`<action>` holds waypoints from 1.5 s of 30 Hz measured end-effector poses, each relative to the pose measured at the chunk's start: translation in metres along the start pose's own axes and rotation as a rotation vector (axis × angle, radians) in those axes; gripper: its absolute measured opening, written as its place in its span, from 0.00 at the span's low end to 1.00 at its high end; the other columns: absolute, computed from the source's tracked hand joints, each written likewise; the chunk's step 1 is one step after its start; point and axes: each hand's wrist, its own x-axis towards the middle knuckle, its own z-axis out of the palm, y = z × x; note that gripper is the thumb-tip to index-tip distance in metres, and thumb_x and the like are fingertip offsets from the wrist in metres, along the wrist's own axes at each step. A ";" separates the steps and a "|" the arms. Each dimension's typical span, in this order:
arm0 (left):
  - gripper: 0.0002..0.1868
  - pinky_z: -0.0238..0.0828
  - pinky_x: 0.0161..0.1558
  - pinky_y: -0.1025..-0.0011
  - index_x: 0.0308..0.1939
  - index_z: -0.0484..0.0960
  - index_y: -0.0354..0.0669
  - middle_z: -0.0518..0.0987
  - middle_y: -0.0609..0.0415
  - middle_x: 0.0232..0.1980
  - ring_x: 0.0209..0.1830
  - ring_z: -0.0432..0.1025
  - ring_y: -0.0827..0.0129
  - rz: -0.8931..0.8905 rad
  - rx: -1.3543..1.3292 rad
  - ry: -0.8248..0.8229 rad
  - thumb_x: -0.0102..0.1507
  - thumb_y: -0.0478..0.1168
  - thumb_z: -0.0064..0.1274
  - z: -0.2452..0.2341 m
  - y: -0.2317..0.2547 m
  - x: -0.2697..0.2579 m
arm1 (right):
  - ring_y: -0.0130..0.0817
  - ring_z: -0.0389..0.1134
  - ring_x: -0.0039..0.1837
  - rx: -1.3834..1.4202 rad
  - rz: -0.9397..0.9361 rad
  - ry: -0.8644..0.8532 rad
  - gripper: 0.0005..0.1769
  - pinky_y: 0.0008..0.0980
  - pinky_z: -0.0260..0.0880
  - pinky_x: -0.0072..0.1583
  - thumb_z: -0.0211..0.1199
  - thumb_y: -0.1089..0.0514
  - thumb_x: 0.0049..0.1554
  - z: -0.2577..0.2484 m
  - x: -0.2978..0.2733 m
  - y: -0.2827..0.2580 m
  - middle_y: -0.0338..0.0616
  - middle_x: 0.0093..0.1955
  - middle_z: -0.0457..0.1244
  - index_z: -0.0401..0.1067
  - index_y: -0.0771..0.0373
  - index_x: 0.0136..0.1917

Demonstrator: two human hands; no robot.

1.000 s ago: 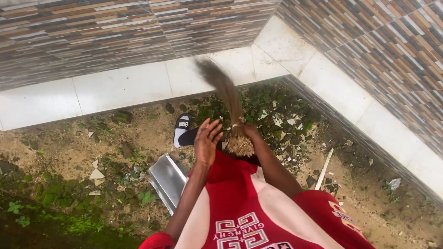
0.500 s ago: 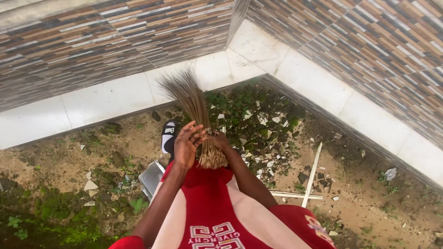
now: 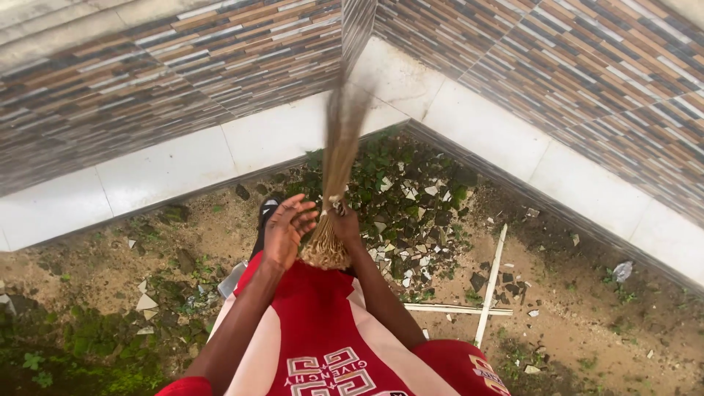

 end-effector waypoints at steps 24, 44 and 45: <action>0.17 0.75 0.50 0.61 0.60 0.77 0.40 0.82 0.49 0.51 0.48 0.76 0.63 -0.206 0.166 -0.228 0.69 0.41 0.48 0.063 0.047 0.105 | 0.39 0.68 0.37 -0.027 0.097 0.025 0.27 0.44 0.67 0.39 0.67 0.41 0.65 0.029 0.219 0.116 0.53 0.41 0.72 0.74 0.67 0.64; 0.17 0.75 0.49 0.61 0.61 0.76 0.41 0.80 0.50 0.51 0.49 0.76 0.63 -0.219 0.070 -0.169 0.68 0.40 0.51 0.077 0.112 0.211 | 0.45 0.72 0.49 0.003 0.115 0.137 0.27 0.38 0.74 0.46 0.63 0.44 0.63 0.010 0.230 -0.112 0.56 0.51 0.69 0.70 0.61 0.69; 0.18 0.76 0.48 0.60 0.60 0.76 0.40 0.80 0.49 0.51 0.49 0.76 0.63 -0.220 0.069 -0.168 0.68 0.40 0.51 0.080 0.113 0.212 | 0.47 0.73 0.49 -0.019 0.198 0.041 0.28 0.38 0.76 0.46 0.64 0.44 0.60 0.001 0.235 -0.121 0.53 0.51 0.69 0.71 0.59 0.69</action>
